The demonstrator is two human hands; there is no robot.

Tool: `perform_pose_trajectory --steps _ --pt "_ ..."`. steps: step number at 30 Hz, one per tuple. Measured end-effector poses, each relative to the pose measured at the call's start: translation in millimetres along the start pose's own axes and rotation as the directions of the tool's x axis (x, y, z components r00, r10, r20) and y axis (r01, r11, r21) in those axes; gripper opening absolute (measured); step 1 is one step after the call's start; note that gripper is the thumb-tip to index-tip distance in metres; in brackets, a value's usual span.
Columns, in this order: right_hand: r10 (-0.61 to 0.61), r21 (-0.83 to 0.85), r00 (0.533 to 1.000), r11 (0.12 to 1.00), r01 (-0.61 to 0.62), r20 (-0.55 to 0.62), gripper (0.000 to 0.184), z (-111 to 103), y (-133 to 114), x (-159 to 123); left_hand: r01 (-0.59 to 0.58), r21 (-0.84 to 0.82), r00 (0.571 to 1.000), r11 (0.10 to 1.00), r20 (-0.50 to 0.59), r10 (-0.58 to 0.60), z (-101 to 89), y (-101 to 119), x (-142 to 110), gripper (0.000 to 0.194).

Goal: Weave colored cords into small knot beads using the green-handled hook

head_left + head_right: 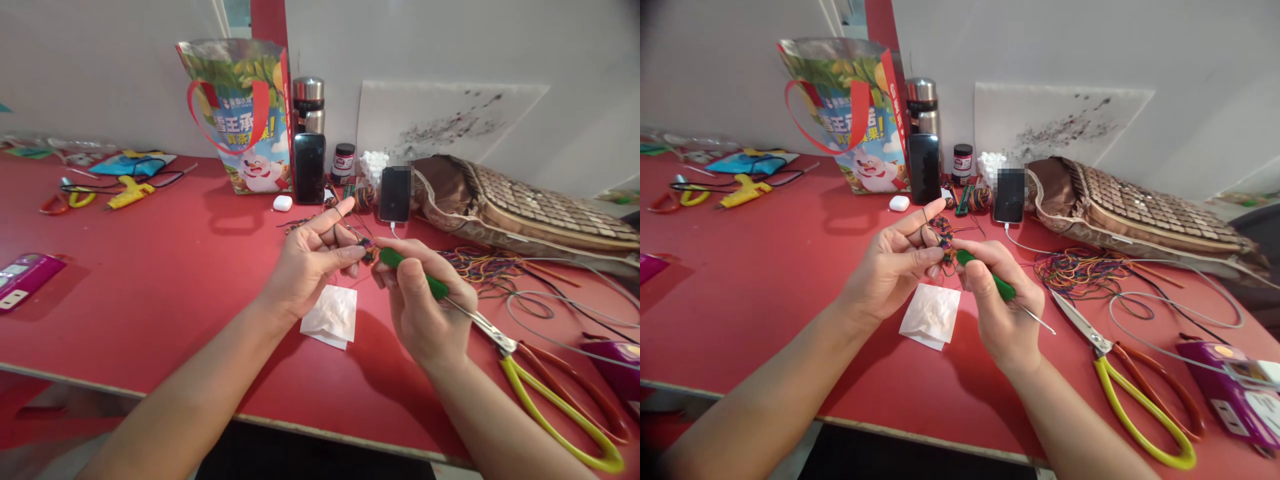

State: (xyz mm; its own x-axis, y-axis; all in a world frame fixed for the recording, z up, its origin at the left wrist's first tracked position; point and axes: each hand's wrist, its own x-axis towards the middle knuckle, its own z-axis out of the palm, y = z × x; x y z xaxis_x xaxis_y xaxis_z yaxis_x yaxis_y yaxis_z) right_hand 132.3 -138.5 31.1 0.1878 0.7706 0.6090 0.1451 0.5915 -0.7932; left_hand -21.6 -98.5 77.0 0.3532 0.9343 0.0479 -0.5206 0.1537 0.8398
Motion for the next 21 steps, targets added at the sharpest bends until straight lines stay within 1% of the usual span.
perform_pose_trajectory --steps 6,9,15,21 --pt "0.041 0.024 0.998 0.999 -0.04 -0.044 0.031 -1.0 -0.3 -0.3 -0.016 0.02 1.0 1.0 -0.003 0.016 -0.2 -3.1 0.9 0.075" --pt "0.082 0.091 0.995 0.993 -0.077 -0.051 0.028 -1.1 -1.4 0.6 -0.035 0.028 0.999 0.999 -0.007 0.035 1.2 -4.6 0.9 0.074" --pt "0.204 0.223 0.976 0.958 -0.182 -0.08 0.023 1.8 -4.8 3.3 -0.043 0.045 0.999 0.998 -0.031 0.044 4.2 -5.4 -0.9 0.08" --pt "0.204 0.272 0.978 0.945 -0.182 -0.051 0.017 0.5 -3.4 1.6 -0.055 0.002 0.998 0.999 -0.023 0.055 4.3 -4.8 -1.8 0.079"
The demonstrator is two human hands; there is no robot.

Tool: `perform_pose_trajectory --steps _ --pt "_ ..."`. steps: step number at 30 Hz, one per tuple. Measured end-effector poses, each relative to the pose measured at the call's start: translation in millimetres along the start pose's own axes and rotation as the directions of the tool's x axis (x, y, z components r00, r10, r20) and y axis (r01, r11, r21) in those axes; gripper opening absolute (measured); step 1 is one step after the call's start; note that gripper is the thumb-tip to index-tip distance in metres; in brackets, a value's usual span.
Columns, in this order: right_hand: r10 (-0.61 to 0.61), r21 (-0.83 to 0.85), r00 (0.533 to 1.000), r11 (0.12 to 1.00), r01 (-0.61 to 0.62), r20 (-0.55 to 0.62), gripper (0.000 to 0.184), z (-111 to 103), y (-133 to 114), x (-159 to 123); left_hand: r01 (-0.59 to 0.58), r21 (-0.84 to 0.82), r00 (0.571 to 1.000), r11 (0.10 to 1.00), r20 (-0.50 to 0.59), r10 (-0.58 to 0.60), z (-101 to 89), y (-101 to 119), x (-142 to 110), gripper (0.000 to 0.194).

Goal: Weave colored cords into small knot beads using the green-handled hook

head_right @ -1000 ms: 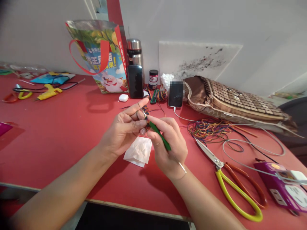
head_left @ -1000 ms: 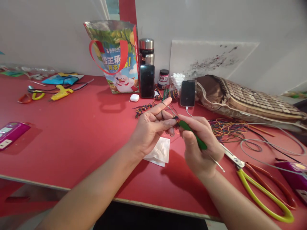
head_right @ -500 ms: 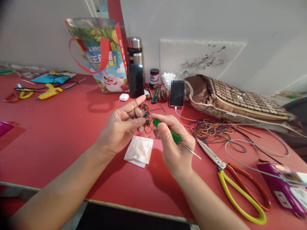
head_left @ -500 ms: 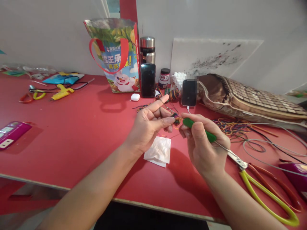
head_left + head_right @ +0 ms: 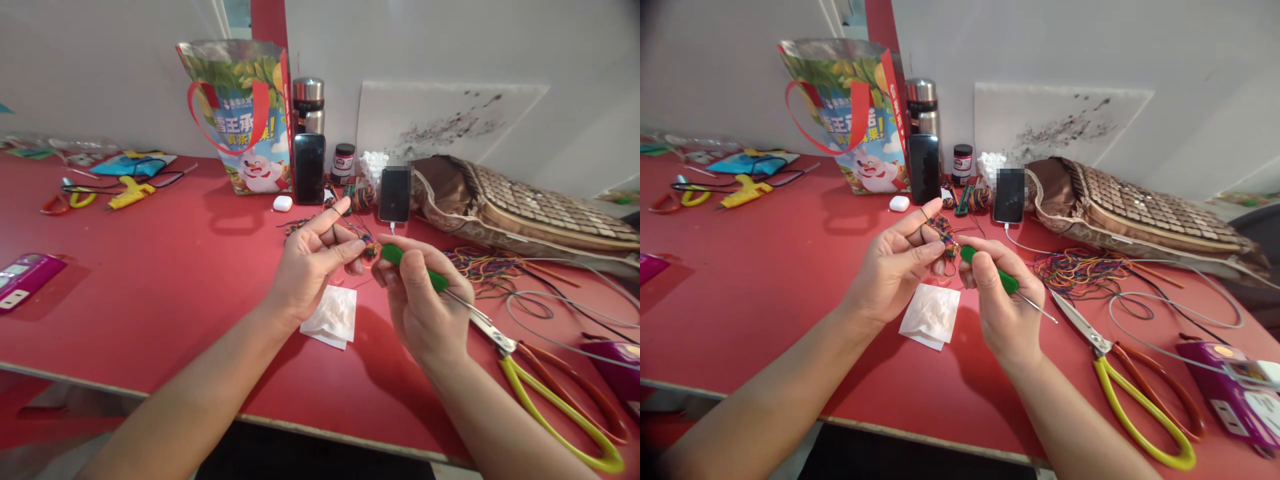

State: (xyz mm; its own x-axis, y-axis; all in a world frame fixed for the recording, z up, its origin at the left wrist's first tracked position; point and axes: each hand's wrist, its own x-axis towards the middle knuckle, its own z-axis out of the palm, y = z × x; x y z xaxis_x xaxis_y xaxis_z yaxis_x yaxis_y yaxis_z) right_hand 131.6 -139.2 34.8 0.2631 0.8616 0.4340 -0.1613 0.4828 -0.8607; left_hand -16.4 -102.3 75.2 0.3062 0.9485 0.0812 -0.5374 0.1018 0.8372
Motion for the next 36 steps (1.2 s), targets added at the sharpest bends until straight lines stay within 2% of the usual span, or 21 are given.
perform_pose_trajectory --steps 4,12,36 --pt "0.012 0.016 1.0 1.0 -0.012 0.004 0.018 0.7 -1.0 -0.9 0.025 -0.044 1.0 0.999 0.012 -0.024 -0.2 -1.2 0.6 0.081" --pt "0.026 0.055 0.999 0.998 -0.027 0.03 0.018 0.8 -2.5 0.7 0.04 -0.075 0.999 0.996 0.031 -0.038 -1.9 -0.8 2.0 0.065" --pt "-0.058 -0.036 0.997 0.998 0.06 0.059 0.018 -6.0 -7.6 6.5 -0.002 0.007 1.0 1.0 0.014 0.002 -4.6 3.7 1.5 0.066"
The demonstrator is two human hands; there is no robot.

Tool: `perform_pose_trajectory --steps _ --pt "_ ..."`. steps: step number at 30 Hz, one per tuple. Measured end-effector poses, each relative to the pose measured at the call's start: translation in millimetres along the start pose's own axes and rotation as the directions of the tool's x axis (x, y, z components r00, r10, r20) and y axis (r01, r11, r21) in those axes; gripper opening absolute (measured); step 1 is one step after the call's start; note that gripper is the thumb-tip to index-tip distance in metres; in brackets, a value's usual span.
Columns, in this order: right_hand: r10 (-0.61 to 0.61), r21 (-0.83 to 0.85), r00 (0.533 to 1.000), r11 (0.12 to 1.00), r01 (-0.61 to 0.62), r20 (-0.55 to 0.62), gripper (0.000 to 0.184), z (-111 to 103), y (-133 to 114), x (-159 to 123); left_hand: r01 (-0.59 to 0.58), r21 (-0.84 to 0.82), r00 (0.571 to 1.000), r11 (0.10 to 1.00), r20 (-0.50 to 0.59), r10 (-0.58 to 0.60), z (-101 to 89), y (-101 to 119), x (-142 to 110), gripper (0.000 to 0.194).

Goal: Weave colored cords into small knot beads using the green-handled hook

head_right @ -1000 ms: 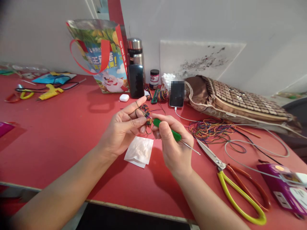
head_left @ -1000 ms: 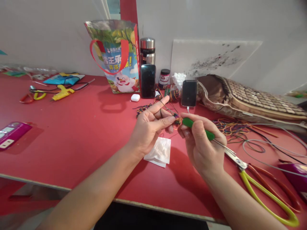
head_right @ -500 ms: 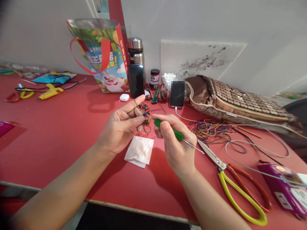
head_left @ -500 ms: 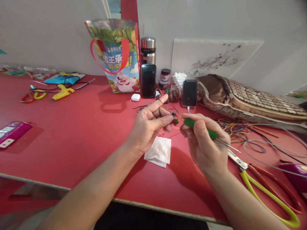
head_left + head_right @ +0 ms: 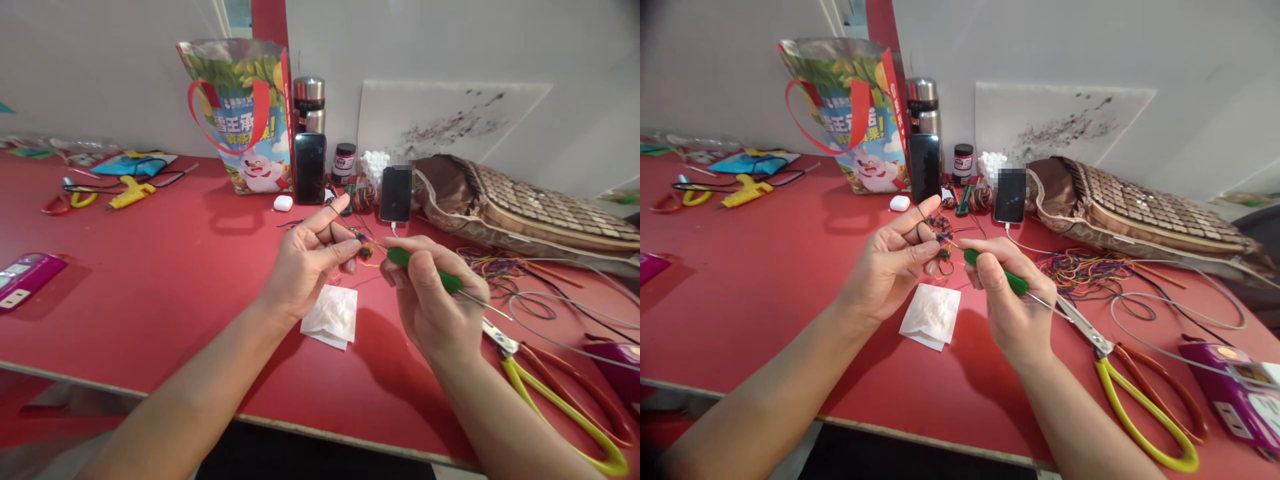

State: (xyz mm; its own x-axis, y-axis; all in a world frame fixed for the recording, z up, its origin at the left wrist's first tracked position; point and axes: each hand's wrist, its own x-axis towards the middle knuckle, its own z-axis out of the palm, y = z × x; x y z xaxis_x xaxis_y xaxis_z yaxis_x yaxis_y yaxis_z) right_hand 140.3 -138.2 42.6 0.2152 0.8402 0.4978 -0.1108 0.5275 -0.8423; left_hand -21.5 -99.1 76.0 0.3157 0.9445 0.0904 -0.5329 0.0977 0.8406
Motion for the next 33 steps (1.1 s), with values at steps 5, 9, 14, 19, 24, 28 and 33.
perform_pose_trajectory --steps 5,9,14,19,24,28,33 --pt "-0.034 -0.048 0.999 0.998 0.034 -0.005 0.017 -1.5 0.1 -0.2 -0.024 -0.003 1.0 1.0 0.001 0.024 -0.6 -0.7 -0.2 0.061" --pt "-0.046 -0.07 0.999 0.996 0.046 -0.005 0.017 -2.3 -0.8 0.2 -0.031 0.003 1.0 1.0 -0.003 0.031 -0.9 -0.4 0.0 0.06" --pt "-0.054 -0.092 0.999 0.994 0.053 0.0 0.017 -3.5 -4.1 0.5 -0.035 0.012 0.999 0.999 -0.006 0.035 -0.3 1.2 0.0 0.059" --pt "-0.044 -0.097 0.999 0.994 0.043 -0.012 0.016 -4.8 -5.1 1.9 -0.046 0.02 0.999 0.999 -0.005 0.046 -0.8 1.3 -0.4 0.055" --pt "-0.054 -0.073 0.998 0.996 0.054 -0.007 0.016 -5.1 -4.8 3.5 -0.043 0.024 0.999 0.999 0.0 0.043 -2.3 0.7 -0.1 0.052" --pt "-0.075 -0.058 0.997 0.996 0.075 0.007 0.015 -5.3 -5.9 3.7 -0.038 0.009 0.999 0.999 0.004 0.038 -2.6 1.3 -0.2 0.051" --pt "-0.073 -0.047 0.997 0.996 0.073 -0.002 0.014 -6.4 -6.9 4.9 -0.021 -0.005 1.0 1.0 0.002 0.021 -1.8 2.8 -0.6 0.052"
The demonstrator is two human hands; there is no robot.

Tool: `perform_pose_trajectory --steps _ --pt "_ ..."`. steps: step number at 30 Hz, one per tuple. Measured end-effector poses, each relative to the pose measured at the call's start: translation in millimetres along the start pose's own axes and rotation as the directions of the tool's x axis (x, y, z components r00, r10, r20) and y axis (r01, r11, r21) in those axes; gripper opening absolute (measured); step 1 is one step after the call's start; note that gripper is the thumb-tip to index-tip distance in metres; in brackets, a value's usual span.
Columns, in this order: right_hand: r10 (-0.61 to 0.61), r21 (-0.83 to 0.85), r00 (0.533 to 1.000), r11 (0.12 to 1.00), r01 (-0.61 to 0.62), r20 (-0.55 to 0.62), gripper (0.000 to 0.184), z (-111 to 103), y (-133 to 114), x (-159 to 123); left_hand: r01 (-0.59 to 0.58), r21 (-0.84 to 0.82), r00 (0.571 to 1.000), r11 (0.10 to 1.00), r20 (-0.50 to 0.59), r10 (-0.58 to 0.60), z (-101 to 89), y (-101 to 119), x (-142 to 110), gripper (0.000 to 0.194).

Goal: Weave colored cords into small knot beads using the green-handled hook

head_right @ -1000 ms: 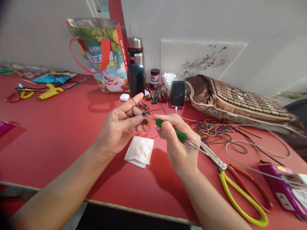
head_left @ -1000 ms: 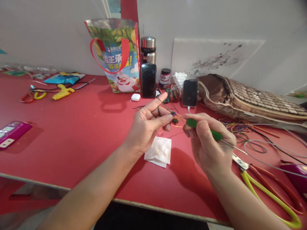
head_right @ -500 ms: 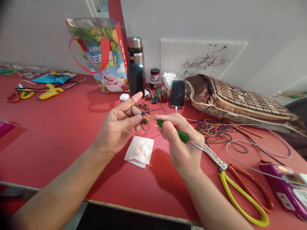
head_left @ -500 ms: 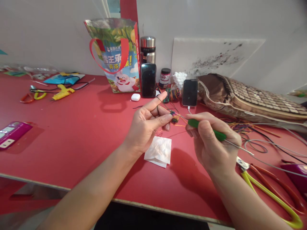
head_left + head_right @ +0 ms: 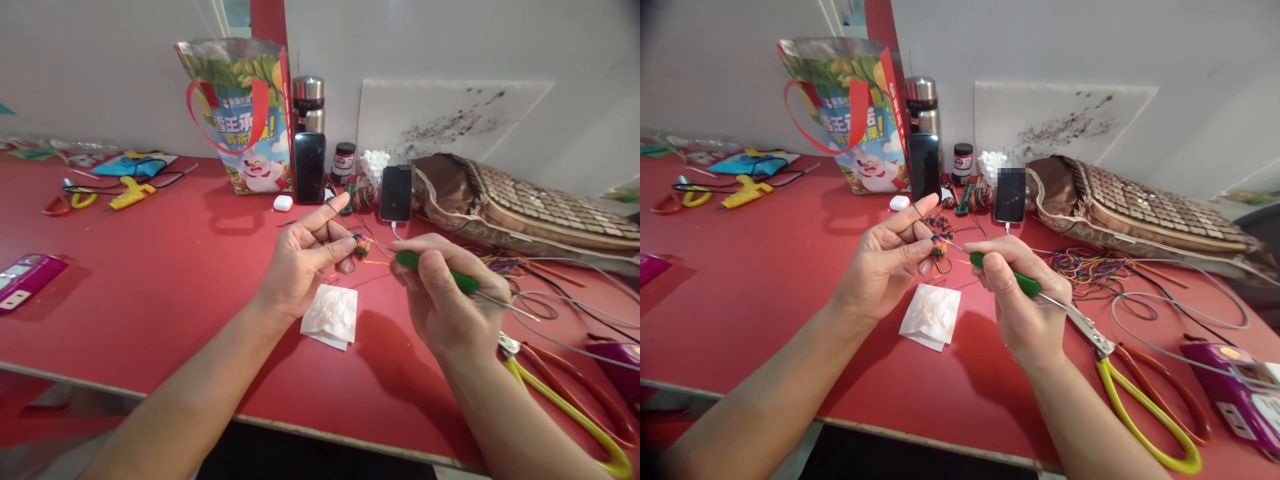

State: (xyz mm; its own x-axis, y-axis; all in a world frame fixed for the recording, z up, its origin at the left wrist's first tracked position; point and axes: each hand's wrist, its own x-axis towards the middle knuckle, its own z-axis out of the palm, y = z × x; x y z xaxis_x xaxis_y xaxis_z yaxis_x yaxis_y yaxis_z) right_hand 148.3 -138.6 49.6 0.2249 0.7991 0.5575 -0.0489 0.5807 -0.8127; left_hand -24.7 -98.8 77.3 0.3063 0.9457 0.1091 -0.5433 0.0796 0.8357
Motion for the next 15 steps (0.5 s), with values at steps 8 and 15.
perform_pose_trajectory --steps 8,15 --pt "0.055 0.046 0.998 0.997 -0.054 -0.023 0.014 0.6 -5.7 1.5 0.009 -0.025 1.0 1.0 -0.004 -0.009 0.1 -0.6 0.1 0.044" --pt "0.095 0.037 0.995 0.995 -0.094 -0.033 0.017 -0.3 -9.9 2.6 0.039 -0.033 0.999 0.999 0.0 -0.039 -0.8 -0.8 0.0 0.041"
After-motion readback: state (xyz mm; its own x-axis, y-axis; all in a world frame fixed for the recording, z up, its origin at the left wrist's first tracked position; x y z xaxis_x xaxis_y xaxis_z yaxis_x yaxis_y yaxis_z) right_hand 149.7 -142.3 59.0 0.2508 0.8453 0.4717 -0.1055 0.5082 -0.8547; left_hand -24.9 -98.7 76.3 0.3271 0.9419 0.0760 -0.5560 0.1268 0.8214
